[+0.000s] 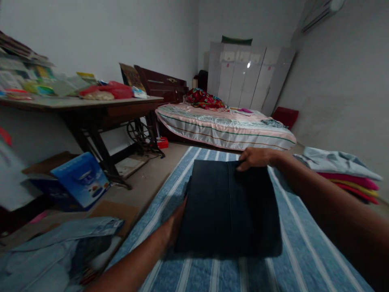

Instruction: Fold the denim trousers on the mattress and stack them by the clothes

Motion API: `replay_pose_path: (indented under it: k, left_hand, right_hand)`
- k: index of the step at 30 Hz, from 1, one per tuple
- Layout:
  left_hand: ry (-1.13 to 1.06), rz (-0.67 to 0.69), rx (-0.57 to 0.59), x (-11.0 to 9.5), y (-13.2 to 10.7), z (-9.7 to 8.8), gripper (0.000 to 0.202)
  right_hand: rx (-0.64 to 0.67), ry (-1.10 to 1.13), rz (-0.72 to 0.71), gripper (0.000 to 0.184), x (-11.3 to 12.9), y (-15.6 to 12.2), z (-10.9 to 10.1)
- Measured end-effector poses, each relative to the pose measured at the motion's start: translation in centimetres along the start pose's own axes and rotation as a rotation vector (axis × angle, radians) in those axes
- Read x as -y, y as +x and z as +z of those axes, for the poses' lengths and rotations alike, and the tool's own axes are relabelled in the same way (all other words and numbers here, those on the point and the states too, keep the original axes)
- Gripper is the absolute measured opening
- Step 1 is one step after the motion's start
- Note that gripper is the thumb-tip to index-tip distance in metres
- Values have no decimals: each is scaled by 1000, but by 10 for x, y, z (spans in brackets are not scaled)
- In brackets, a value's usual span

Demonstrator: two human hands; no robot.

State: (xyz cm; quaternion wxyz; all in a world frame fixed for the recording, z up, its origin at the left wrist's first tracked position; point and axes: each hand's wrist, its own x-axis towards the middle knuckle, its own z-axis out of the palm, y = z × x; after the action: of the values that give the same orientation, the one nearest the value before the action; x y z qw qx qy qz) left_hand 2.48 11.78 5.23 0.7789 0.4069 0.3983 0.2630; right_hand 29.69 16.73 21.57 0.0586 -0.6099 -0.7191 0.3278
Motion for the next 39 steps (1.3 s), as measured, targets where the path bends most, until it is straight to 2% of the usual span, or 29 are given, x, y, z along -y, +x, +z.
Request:
replay_pose_path:
  k: [2,5,8,11,14,16,20,22,26,29,33,36,39]
  left_hand:
    - [-133,-79,25,-1,-1,-11,71]
    - [-238,-93,9,5,1,-16,66]
    - [-166,-46,-55,10,0,-10,57]
    - [-92,39,-57,10,-10,-4,54]
    - [-37,103,-41,9,-22,1,48]
    - [-8,98,-74,9,-27,2,47]
    - [39,31,-178,9,-27,3,53]
    - [82,35,-187,8,-27,3,56]
    - [134,69,-156,8,-27,1,59]
    - [145,58,-175,9,-25,1,61]
    - [183,66,-163,5,-22,2,63]
    - [263,146,-144,0,-24,4,62]
    - [344,228,-175,-1,-28,6,59]
  right_hand:
    - [-140,35,76,22,-27,40,13]
    - [-207,87,123,20,-65,74,50]
    - [-256,155,140,21,-91,80,78]
    - [-278,229,125,22,-105,75,80]
    - [-288,279,91,20,-110,74,74]
    - [-308,286,98,19,-110,80,76]
    - [-376,298,190,21,-111,94,93]
    - [-412,340,225,23,-114,95,100]
    - [-446,506,262,27,-119,81,105]
    - [-453,662,294,32,-121,65,109]
    - [-498,803,306,30,-117,50,113]
    - [-541,869,262,23,-112,48,105]
    - [-574,906,226,18,-110,52,95]
